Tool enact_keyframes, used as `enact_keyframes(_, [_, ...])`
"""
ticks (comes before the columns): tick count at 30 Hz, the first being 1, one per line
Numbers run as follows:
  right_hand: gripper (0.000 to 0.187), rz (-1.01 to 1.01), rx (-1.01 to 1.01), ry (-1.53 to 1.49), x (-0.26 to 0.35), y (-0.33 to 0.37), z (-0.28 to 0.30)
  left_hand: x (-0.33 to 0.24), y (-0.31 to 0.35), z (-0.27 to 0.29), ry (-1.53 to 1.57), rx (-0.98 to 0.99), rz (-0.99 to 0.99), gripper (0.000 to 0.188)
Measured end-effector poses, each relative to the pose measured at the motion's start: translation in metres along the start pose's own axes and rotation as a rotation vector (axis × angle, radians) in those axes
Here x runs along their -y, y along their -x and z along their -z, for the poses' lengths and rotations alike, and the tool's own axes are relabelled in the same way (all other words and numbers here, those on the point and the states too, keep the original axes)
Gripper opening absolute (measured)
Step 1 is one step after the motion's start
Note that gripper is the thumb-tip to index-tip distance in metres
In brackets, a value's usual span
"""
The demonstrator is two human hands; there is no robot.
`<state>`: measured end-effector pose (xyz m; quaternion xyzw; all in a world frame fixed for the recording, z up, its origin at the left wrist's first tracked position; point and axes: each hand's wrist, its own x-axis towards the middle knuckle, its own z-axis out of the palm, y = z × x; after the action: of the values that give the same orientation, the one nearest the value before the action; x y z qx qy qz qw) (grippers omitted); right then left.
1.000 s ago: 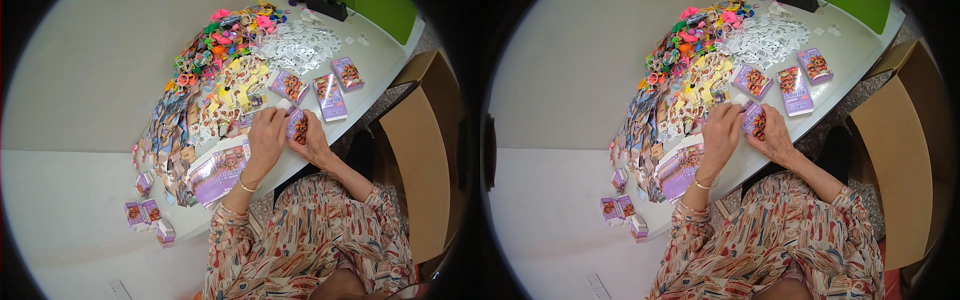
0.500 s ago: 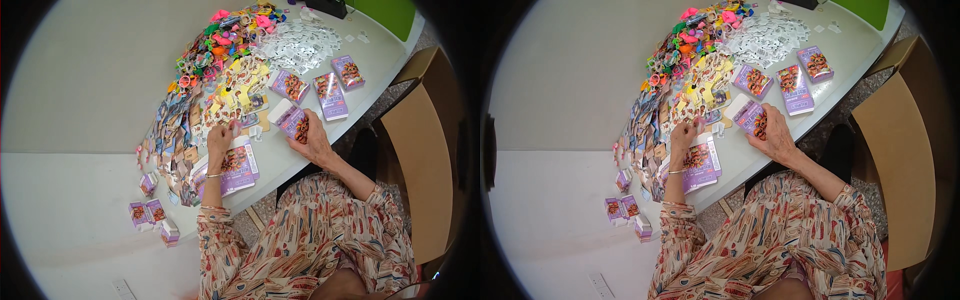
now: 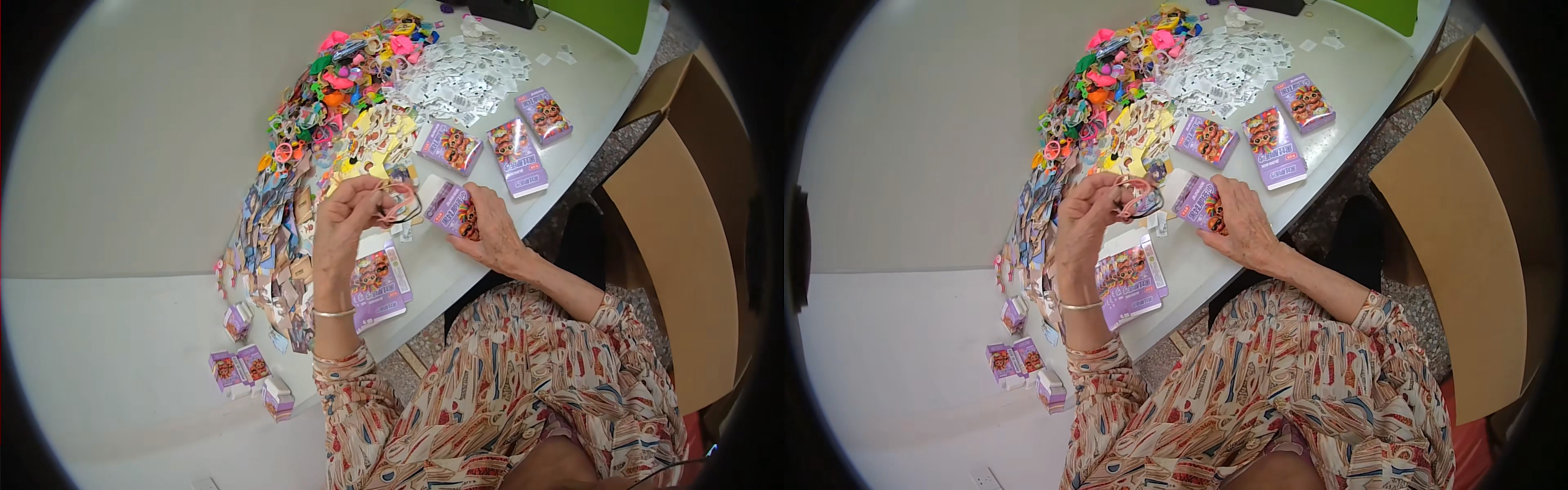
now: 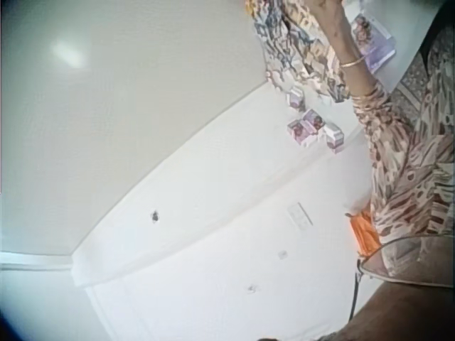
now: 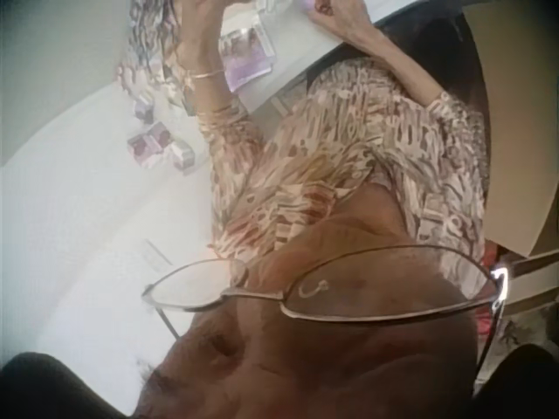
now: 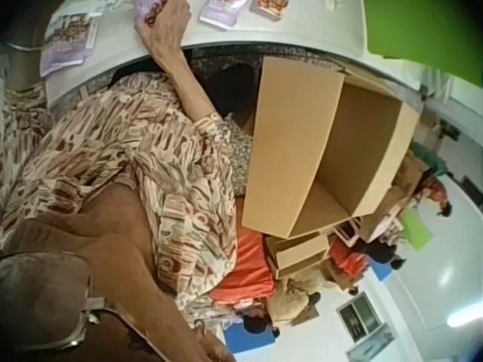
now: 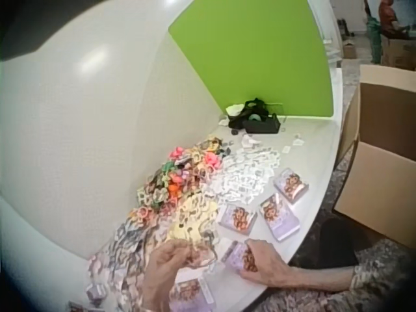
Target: Packing small colorful items into purple packaging and then into cardboard boxes.
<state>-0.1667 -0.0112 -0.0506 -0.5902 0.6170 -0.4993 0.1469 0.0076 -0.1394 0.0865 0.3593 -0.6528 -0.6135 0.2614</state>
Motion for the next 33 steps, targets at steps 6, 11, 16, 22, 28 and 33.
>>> enact_keyframes(6, [0.078,-0.011,0.016,-0.037,0.001,0.002,0.004,0.029,-0.024,-0.03,0.048,0.071,0.032,0.017])
enact_keyframes(11, [0.077,-0.072,0.043,-0.118,0.002,0.002,0.006,0.048,-0.021,-0.051,-0.774,-0.019,-0.44,0.019])
enact_keyframes(16, [0.075,-0.123,0.04,-0.157,0.003,0.003,0.003,0.045,-0.008,-0.063,-1.122,0.069,-0.642,0.024])
enact_keyframes(22, [0.091,-0.217,0.052,-0.176,0.005,-0.001,0.016,0.033,-0.006,-0.048,-0.746,-0.211,-0.488,0.019])
enact_keyframes(28, [0.1,-0.149,0.053,-0.149,0.009,-0.002,0.02,0.066,0.01,-0.062,-0.557,-0.123,-0.373,0.021])
enact_keyframes(33, [0.096,-0.071,0.058,-0.173,0.005,-0.002,0.022,0.073,0.01,-0.081,-0.145,-0.06,-0.198,0.024])
